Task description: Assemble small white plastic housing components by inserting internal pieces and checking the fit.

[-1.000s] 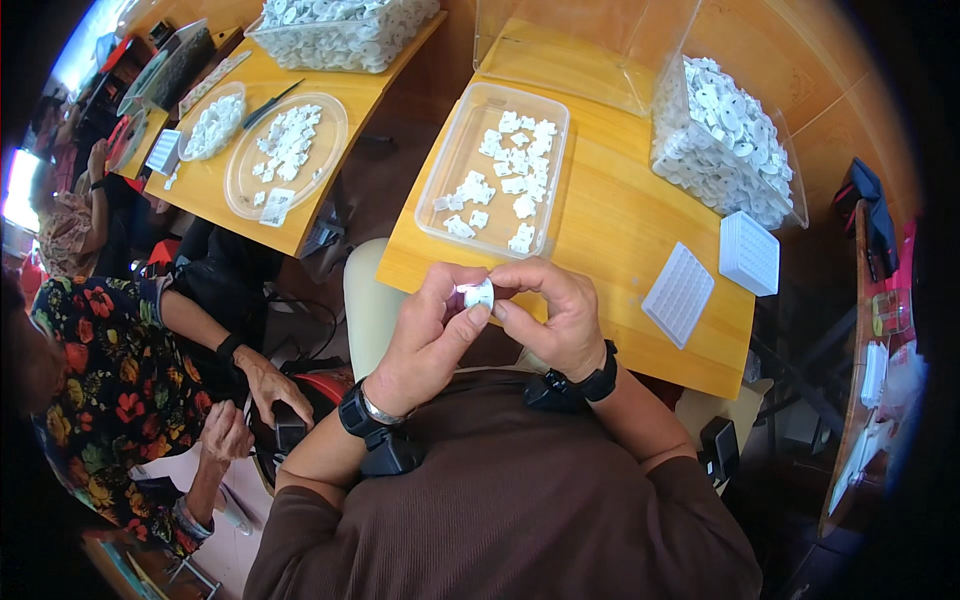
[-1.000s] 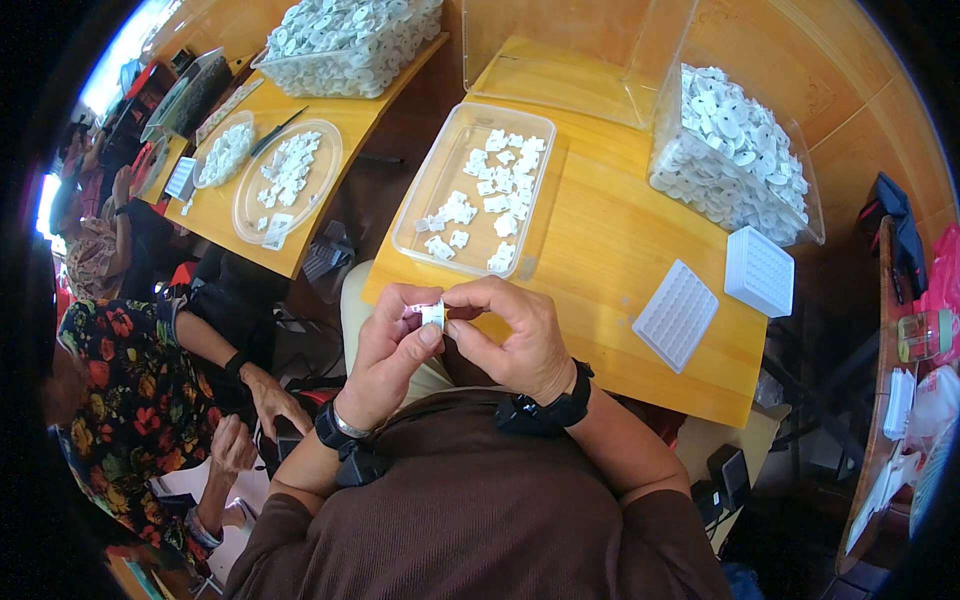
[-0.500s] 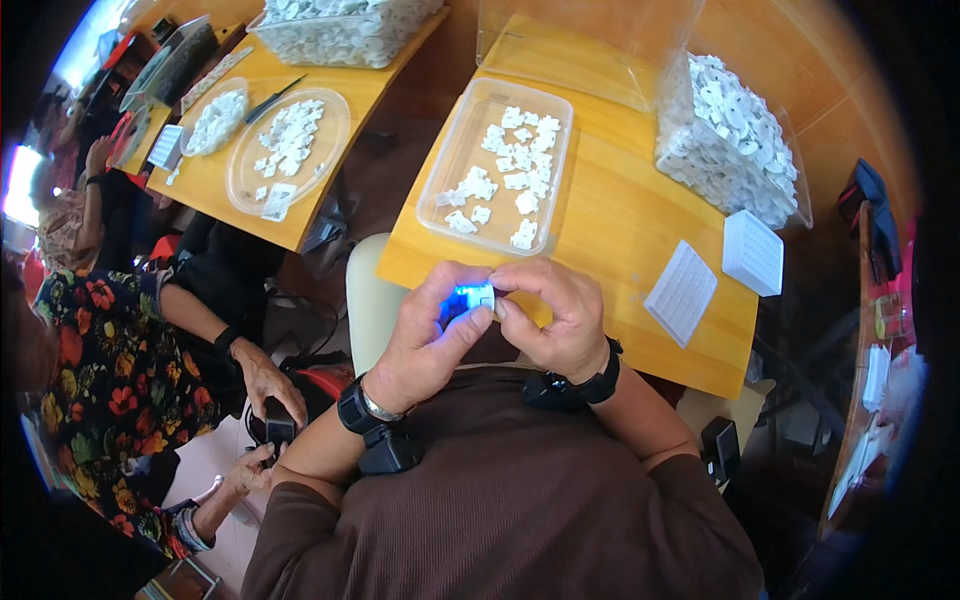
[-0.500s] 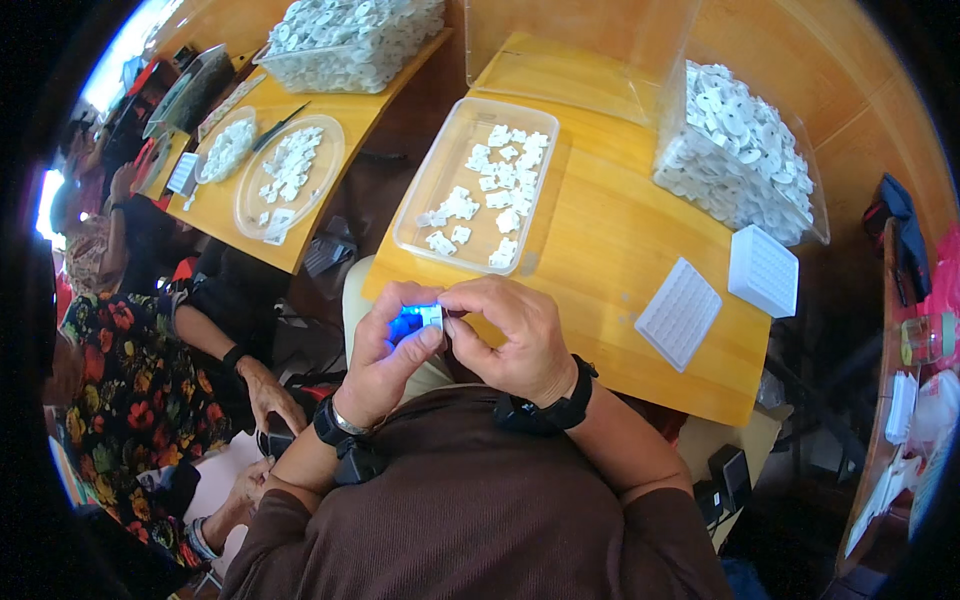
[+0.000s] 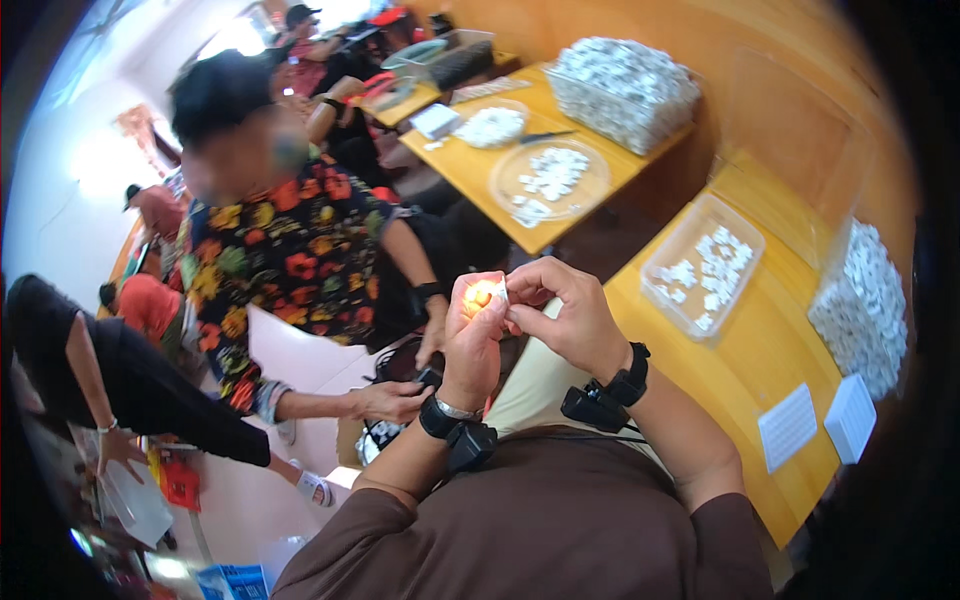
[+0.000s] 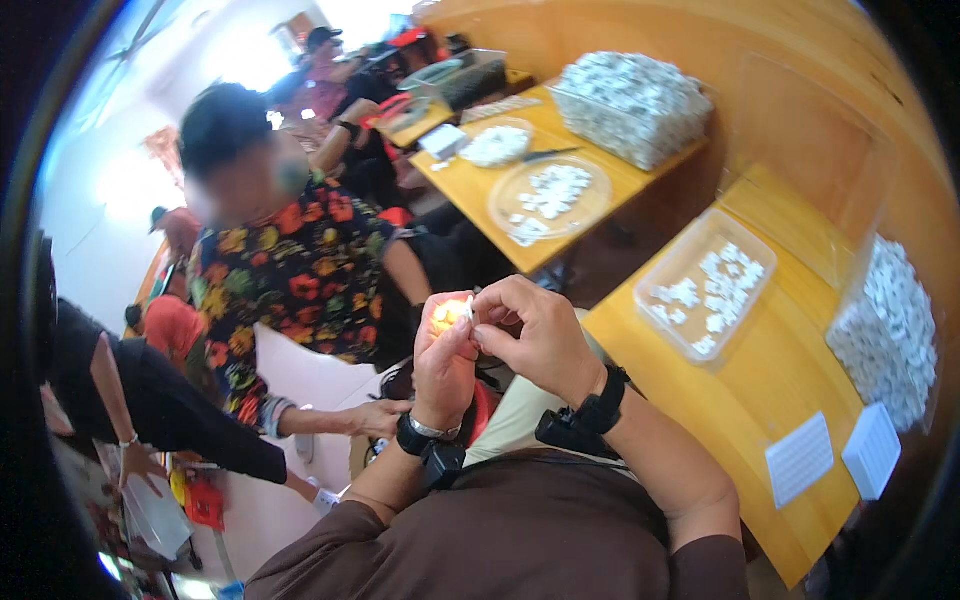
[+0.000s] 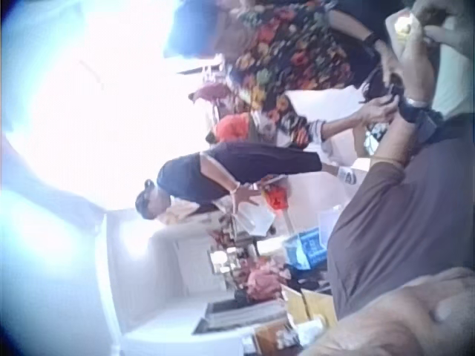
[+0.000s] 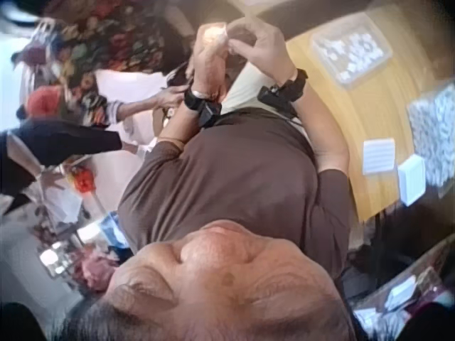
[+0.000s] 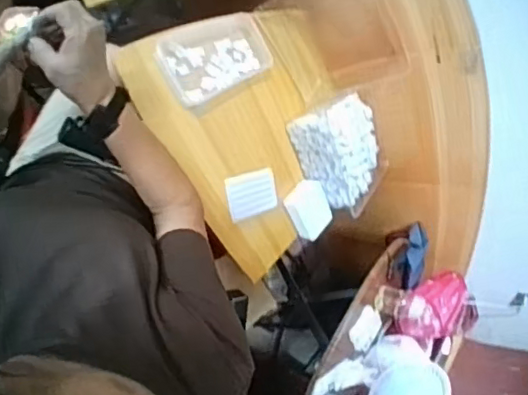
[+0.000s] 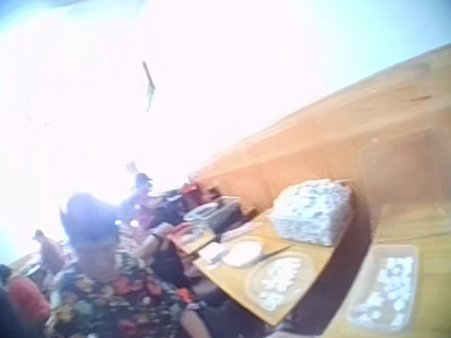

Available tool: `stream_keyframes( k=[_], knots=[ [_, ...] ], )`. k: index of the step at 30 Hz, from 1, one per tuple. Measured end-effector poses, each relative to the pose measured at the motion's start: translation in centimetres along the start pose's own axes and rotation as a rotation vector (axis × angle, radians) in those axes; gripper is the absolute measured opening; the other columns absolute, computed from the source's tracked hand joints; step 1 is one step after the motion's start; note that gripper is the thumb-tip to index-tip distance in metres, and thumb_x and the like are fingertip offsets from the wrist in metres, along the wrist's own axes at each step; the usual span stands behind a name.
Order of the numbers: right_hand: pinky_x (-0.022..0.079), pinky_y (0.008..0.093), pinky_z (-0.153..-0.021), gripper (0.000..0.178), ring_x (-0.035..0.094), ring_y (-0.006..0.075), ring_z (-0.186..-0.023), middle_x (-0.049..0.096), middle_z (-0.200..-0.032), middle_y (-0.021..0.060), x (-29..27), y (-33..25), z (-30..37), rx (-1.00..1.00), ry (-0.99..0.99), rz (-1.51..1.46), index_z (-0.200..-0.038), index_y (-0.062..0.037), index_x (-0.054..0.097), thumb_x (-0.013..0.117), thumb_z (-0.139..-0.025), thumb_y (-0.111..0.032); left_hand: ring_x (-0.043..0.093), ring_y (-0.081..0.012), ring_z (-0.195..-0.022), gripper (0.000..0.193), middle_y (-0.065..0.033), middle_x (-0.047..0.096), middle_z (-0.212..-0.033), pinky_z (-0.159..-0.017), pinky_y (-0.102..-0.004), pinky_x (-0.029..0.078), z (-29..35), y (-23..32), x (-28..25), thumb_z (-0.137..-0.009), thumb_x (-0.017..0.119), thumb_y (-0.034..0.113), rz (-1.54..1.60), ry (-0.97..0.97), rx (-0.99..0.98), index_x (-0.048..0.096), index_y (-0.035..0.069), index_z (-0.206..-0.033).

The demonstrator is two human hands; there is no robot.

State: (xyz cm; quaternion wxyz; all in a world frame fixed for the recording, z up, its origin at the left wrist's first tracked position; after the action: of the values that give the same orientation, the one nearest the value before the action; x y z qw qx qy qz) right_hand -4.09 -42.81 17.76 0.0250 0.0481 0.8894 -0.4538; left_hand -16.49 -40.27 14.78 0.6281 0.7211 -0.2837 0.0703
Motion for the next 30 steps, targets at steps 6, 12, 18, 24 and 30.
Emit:
stream_keyframes(
  k=[6,12,18,24,30],
  knots=[
    [0.050,0.0270,-0.068,0.014,0.064,0.0159,-0.076,0.062,-0.087,0.0085,6.7,-3.1,-2.5,-0.112,-0.154,-0.086,-0.091,-0.0034,0.061,0.065,-0.077,-0.005,0.054,-0.0100,-0.078,0.021,-0.0058,0.057,-0.090,-0.067,-0.0224,0.044,2.8,6.4,-3.5,-0.091,0.050,0.009,-0.008,0.113,0.205,0.047,0.004,-0.110],
    [0.050,0.0325,-0.070,0.016,0.063,0.0258,-0.079,0.063,-0.088,0.0113,10.2,-8.4,-3.1,-0.343,-0.250,-0.123,-0.089,-0.0036,0.060,0.066,-0.074,-0.005,0.054,-0.0104,-0.079,0.025,-0.0068,0.057,-0.094,-0.071,-0.0238,0.044,6.9,12.1,-3.9,-0.090,0.050,0.007,-0.050,0.177,0.416,0.045,0.003,-0.114],
    [0.052,0.0322,-0.070,0.019,0.063,0.0277,-0.084,0.065,-0.092,0.0117,9.6,-10.9,-1.0,-0.443,-0.236,-0.137,-0.089,-0.0041,0.060,0.068,-0.073,-0.002,0.054,-0.0113,-0.085,0.029,-0.0077,0.054,-0.100,-0.076,-0.0253,0.045,9.9,12.7,-3.1,-0.090,0.052,0.007,-0.148,0.203,0.489,0.044,0.003,-0.117],
    [0.051,0.0256,-0.065,0.010,0.063,0.0085,-0.080,0.066,-0.092,0.0076,9.2,-8.4,0.3,-0.016,-0.171,-0.503,-0.093,-0.0013,0.065,0.065,-0.082,-0.003,0.055,-0.0141,-0.093,0.035,-0.0094,0.052,-0.108,-0.079,-0.0300,0.048,10.0,12.2,-1.7,-0.088,0.050,0.004,-0.226,0.073,0.533,0.040,0.004,-0.122],
    [0.047,0.0194,-0.063,0.011,0.059,0.0057,-0.070,0.066,-0.080,0.0040,9.4,-5.8,0.6,0.294,-0.231,-0.653,-0.092,0.0013,0.063,0.064,-0.085,-0.006,0.056,-0.0164,-0.089,0.038,-0.0114,0.053,-0.106,-0.079,-0.0286,0.047,10.2,11.2,-2.5,-0.084,0.045,-0.002,-0.256,0.128,0.428,0.038,0.000,-0.122]
  ],
)
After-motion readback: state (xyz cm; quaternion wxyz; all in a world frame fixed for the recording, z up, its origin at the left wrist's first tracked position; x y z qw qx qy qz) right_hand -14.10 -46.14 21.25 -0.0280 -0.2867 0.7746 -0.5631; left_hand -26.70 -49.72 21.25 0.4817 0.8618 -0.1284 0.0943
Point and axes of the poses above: each hand's wrist, its own z-axis away from the middle knuckle, its own x-axis out of the palm, y = z × x, the point moved 6 cm from there along -z, towards the middle knuckle
